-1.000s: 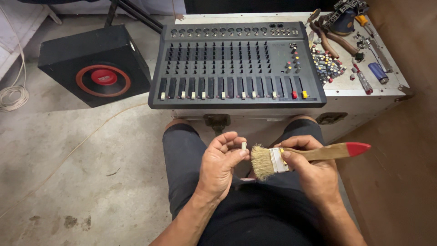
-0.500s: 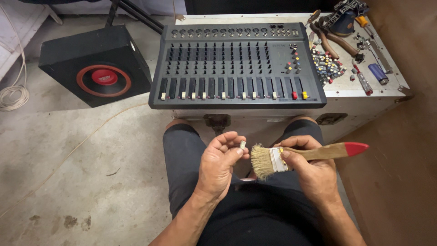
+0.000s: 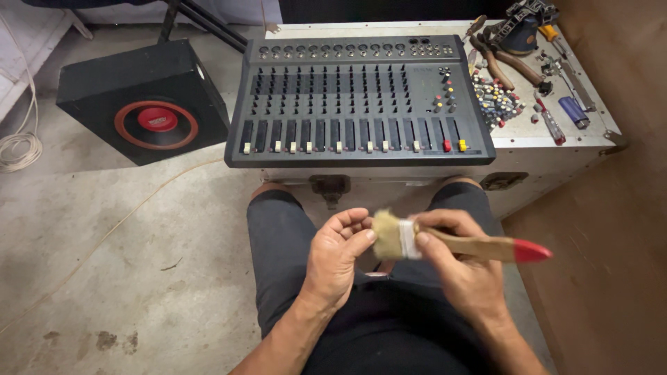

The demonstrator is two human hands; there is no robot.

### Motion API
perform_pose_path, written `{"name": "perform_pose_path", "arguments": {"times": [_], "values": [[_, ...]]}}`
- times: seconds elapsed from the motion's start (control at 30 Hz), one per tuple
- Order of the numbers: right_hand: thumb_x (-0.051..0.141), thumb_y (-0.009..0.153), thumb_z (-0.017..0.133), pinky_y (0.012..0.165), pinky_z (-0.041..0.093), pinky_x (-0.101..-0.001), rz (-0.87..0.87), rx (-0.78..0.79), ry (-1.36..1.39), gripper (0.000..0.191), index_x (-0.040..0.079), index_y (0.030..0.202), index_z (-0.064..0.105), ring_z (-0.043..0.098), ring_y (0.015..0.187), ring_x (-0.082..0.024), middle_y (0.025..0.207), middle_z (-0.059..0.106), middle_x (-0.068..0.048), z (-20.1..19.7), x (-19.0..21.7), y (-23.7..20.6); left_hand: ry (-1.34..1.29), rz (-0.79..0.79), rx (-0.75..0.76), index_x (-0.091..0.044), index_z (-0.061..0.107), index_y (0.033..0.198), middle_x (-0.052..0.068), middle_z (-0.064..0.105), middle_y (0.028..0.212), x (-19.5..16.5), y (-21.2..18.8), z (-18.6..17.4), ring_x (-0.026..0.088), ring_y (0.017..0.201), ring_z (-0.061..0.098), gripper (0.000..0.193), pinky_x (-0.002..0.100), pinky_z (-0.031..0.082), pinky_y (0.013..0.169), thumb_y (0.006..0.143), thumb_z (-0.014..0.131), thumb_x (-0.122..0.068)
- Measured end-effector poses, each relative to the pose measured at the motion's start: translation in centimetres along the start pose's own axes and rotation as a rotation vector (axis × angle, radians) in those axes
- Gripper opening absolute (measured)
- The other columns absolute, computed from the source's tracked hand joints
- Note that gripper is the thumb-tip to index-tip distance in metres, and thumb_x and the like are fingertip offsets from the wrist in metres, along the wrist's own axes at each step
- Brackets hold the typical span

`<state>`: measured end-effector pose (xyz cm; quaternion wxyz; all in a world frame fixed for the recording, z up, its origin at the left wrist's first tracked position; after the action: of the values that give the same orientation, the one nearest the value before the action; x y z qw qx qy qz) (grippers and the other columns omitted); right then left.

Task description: The person sits in front of an audio mixing console, holds a wide bristle brush, and brushes small fader knobs one at a time. They then press the cleaned knobs onto the fader slots of the console, repeating the brush-and-place cycle across the mixer.

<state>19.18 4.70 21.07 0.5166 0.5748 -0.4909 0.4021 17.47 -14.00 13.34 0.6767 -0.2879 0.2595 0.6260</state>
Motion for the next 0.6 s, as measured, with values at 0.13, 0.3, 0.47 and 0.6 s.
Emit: {"name": "perform_pose_path", "arguments": {"times": [0.13,0.3,0.47,0.6], "values": [[0.004,0.088,0.071,0.071,0.058,-0.0266,0.131,0.055,-0.062,0.016,-0.003,0.102,0.073,0.070,0.082,-0.013,0.094,0.077,-0.010,-0.8,-0.6,0.7,-0.017,-0.019,-0.033,0.004,0.058,0.121,0.012,0.069,0.104,0.0,0.6,-0.5,0.017,0.090,0.068,0.033,0.032,0.059,0.082,0.090,0.068,0.004],[0.007,0.093,0.067,0.075,0.055,-0.0232,-0.022,-0.181,-0.087,0.020,0.000,0.111,0.070,0.066,0.083,-0.010,0.100,0.075,-0.006,-0.6,-0.4,0.1,-0.005,-0.017,-0.044,0.004,0.060,0.118,0.010,0.070,0.103,0.7,0.3,0.2,0.017,0.086,0.067,0.031,0.029,0.058,0.081,0.088,0.069,0.006],[0.004,0.090,0.067,0.074,0.056,-0.0247,0.084,-0.071,-0.005,0.016,-0.002,0.104,0.070,0.068,0.084,-0.012,0.097,0.076,-0.008,-0.8,-0.8,1.4,-0.052,-0.049,-0.087,0.003,0.061,0.117,0.009,0.070,0.104,0.8,0.3,0.4,0.013,0.091,0.068,0.030,0.027,0.058,0.086,0.088,0.068,0.006],[0.004,0.093,0.067,0.076,0.053,-0.0254,0.036,-0.055,-0.029,0.012,-0.004,0.102,0.070,0.065,0.086,-0.012,0.100,0.072,-0.009,-1.1,-1.3,3.4,-0.011,-0.086,-0.160,0.003,0.064,0.112,0.010,0.071,0.096,-0.4,1.9,-0.6,0.017,0.084,0.070,0.022,0.028,0.056,0.078,0.090,0.068,0.003]]}}
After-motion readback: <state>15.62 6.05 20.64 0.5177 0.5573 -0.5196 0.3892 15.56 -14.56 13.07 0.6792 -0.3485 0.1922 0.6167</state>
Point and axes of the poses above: each hand's wrist, its own y-axis towards the middle knuckle, its own z-axis out of the palm, x = y × z, the point moved 1 cm from there along y, towards the middle knuckle
